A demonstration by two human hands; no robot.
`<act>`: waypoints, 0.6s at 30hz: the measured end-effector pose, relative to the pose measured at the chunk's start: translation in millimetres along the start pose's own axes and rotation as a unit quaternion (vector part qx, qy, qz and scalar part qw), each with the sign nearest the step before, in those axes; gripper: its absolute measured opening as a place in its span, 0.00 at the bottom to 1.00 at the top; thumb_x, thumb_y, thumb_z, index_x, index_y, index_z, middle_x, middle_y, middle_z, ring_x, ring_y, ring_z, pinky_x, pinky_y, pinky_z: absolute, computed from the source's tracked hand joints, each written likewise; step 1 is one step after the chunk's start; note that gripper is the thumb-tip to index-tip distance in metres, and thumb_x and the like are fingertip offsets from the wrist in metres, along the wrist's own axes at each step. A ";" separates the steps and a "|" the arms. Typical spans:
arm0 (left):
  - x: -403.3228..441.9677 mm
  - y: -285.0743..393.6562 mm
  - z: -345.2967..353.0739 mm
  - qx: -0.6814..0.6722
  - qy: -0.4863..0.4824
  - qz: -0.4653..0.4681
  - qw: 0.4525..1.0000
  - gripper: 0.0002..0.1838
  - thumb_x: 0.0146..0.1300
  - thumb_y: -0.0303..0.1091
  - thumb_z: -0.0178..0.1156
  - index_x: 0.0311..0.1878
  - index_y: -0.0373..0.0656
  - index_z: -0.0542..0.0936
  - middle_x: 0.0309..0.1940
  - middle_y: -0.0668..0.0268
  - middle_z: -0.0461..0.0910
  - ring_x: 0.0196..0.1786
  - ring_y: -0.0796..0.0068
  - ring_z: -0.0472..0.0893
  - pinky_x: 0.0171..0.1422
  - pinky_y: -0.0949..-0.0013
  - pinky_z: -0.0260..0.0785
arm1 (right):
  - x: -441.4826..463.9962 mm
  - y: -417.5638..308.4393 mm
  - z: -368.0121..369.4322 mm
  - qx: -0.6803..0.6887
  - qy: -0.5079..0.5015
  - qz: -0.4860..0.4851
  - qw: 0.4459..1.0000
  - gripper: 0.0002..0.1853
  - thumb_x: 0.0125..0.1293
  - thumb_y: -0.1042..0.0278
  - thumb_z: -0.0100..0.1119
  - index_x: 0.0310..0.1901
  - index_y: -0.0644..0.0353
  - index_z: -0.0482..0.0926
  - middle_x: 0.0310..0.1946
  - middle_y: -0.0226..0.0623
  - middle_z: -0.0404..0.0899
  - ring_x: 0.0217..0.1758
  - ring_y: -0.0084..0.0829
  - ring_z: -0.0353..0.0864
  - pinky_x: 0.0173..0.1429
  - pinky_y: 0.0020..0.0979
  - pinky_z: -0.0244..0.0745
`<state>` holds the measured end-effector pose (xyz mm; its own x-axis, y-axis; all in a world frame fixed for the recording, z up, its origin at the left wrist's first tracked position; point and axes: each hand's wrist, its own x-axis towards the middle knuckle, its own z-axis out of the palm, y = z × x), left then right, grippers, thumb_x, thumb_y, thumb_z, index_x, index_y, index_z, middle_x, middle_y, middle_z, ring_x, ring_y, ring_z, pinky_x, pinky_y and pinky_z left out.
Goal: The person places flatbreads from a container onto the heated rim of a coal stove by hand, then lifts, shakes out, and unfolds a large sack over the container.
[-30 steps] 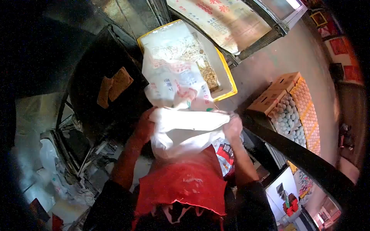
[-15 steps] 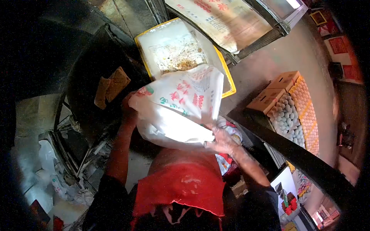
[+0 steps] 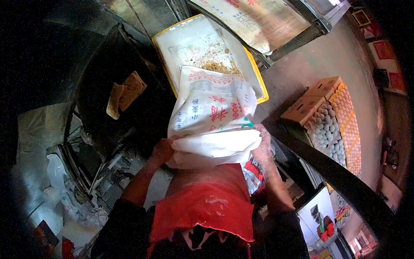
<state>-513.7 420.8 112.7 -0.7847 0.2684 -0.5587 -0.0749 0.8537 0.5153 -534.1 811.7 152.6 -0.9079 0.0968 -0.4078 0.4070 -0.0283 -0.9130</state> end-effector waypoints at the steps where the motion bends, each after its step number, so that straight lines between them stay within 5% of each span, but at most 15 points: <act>1: 3.1 2.9 -2.9 -0.002 -0.002 0.001 1.000 0.22 0.61 0.34 0.58 0.60 0.49 0.77 0.41 0.53 0.82 0.47 0.48 0.82 0.50 0.53 0.75 | -0.7 4.1 -0.1 0.057 -0.006 0.053 0.997 0.07 0.64 0.77 0.59 0.42 0.58 0.75 0.36 0.24 0.78 0.39 0.16 0.76 0.46 0.22 0.74; 3: 18.4 12.6 -23.0 0.047 0.250 0.111 0.961 0.13 0.61 0.29 0.52 0.45 0.45 0.83 0.39 0.53 0.82 0.44 0.49 0.81 0.49 0.56 0.75 | -8.7 -5.1 8.9 -0.006 -0.017 -0.014 1.000 0.15 0.62 0.76 0.61 0.50 0.59 0.74 0.39 0.27 0.80 0.42 0.21 0.78 0.49 0.26 0.76; 7: 47.7 31.9 -56.3 -0.213 0.228 0.104 0.944 0.11 0.63 0.28 0.52 0.45 0.43 0.81 0.40 0.59 0.82 0.45 0.59 0.81 0.51 0.61 0.73 | -13.3 6.5 -2.6 -0.221 -0.089 -0.043 0.970 0.22 0.65 0.67 0.62 0.59 0.60 0.71 0.43 0.44 0.83 0.48 0.30 0.83 0.54 0.29 0.77; 8: 45.4 52.2 -66.1 -0.340 0.179 0.080 0.920 0.11 0.64 0.30 0.53 0.46 0.41 0.81 0.42 0.61 0.81 0.46 0.64 0.80 0.52 0.63 0.72 | -12.2 -0.9 0.0 -0.391 -0.109 -0.003 0.914 0.23 0.64 0.66 0.61 0.60 0.61 0.71 0.44 0.50 0.83 0.48 0.37 0.84 0.54 0.32 0.78; 10: 48.6 70.0 -65.9 -0.479 0.109 0.062 0.869 0.15 0.65 0.33 0.56 0.52 0.38 0.77 0.46 0.65 0.80 0.48 0.73 0.77 0.54 0.65 0.71 | -5.9 25.9 -16.7 -0.506 -0.072 -0.017 0.859 0.17 0.64 0.67 0.57 0.53 0.64 0.75 0.41 0.54 0.83 0.44 0.44 0.85 0.51 0.35 0.80; 11: 51.4 73.1 -63.0 -0.497 0.091 0.068 0.861 0.20 0.64 0.34 0.58 0.57 0.36 0.75 0.47 0.66 0.80 0.50 0.76 0.75 0.56 0.66 0.71 | 1.5 65.6 -37.2 -0.459 -0.022 -0.069 0.885 0.12 0.64 0.69 0.53 0.46 0.66 0.79 0.38 0.52 0.83 0.39 0.45 0.85 0.48 0.35 0.81; 12: 39.5 84.9 -78.5 -0.408 -0.001 0.055 0.911 0.26 0.62 0.34 0.61 0.62 0.35 0.70 0.49 0.62 0.80 0.52 0.74 0.76 0.58 0.66 0.70 | 9.2 82.5 -45.0 -0.164 0.041 -0.028 0.985 0.10 0.62 0.72 0.55 0.44 0.65 0.78 0.38 0.47 0.83 0.39 0.41 0.85 0.48 0.34 0.80; 13: 29.8 89.4 -87.1 -0.311 -0.092 0.040 0.945 0.33 0.60 0.33 0.63 0.67 0.34 0.65 0.51 0.59 0.80 0.54 0.72 0.77 0.61 0.65 0.69 | 18.8 90.6 -48.7 0.150 0.098 0.017 0.984 0.09 0.60 0.74 0.58 0.43 0.63 0.78 0.38 0.42 0.83 0.39 0.37 0.84 0.49 0.32 0.80; 14: 26.3 75.7 -77.7 -0.205 -0.089 0.081 0.971 0.45 0.55 0.36 0.68 0.72 0.33 0.57 0.54 0.51 0.79 0.58 0.64 0.77 0.64 0.64 0.68 | 26.2 85.7 -51.7 0.018 0.125 -0.018 0.992 0.09 0.59 0.76 0.59 0.43 0.61 0.77 0.39 0.39 0.83 0.40 0.33 0.83 0.50 0.29 0.79; 15: 21.5 59.2 -57.9 -0.104 -0.067 0.043 0.991 0.45 0.52 0.41 0.70 0.71 0.36 0.59 0.55 0.48 0.78 0.57 0.53 0.79 0.62 0.60 0.70 | 32.8 71.6 -53.5 -0.114 0.150 -0.053 0.981 0.10 0.58 0.77 0.61 0.42 0.60 0.77 0.40 0.35 0.82 0.41 0.29 0.82 0.50 0.27 0.78; 16: 16.9 66.7 -61.9 -0.073 -0.079 0.008 0.994 0.43 0.52 0.42 0.70 0.69 0.37 0.62 0.56 0.49 0.77 0.58 0.56 0.78 0.63 0.59 0.70 | 33.6 38.8 -39.9 -0.283 0.137 -0.220 0.924 0.09 0.69 0.70 0.54 0.49 0.59 0.75 0.42 0.32 0.79 0.44 0.27 0.78 0.51 0.29 0.76; 17: 14.8 74.7 -66.6 -0.043 -0.092 -0.025 0.995 0.42 0.53 0.44 0.71 0.67 0.38 0.64 0.57 0.50 0.76 0.58 0.58 0.77 0.63 0.57 0.69 | 26.9 9.4 -24.6 -0.282 0.139 -0.220 0.924 0.09 0.69 0.70 0.54 0.49 0.59 0.75 0.42 0.32 0.79 0.44 0.27 0.78 0.51 0.29 0.76; 18: 17.7 68.0 -63.6 -0.042 -0.092 -0.024 0.995 0.42 0.53 0.44 0.71 0.67 0.38 0.64 0.57 0.50 0.76 0.58 0.58 0.77 0.63 0.57 0.69 | 19.9 -18.1 -8.5 -0.181 0.070 -0.109 0.975 0.10 0.69 0.71 0.54 0.49 0.60 0.75 0.42 0.31 0.79 0.44 0.26 0.77 0.52 0.28 0.75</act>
<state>-571.7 455.2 179.2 -0.6531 0.3124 -0.6899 -0.1664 0.8295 0.5331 -558.7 822.6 161.2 -0.9645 0.1975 -0.1752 0.2375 0.3587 -0.9027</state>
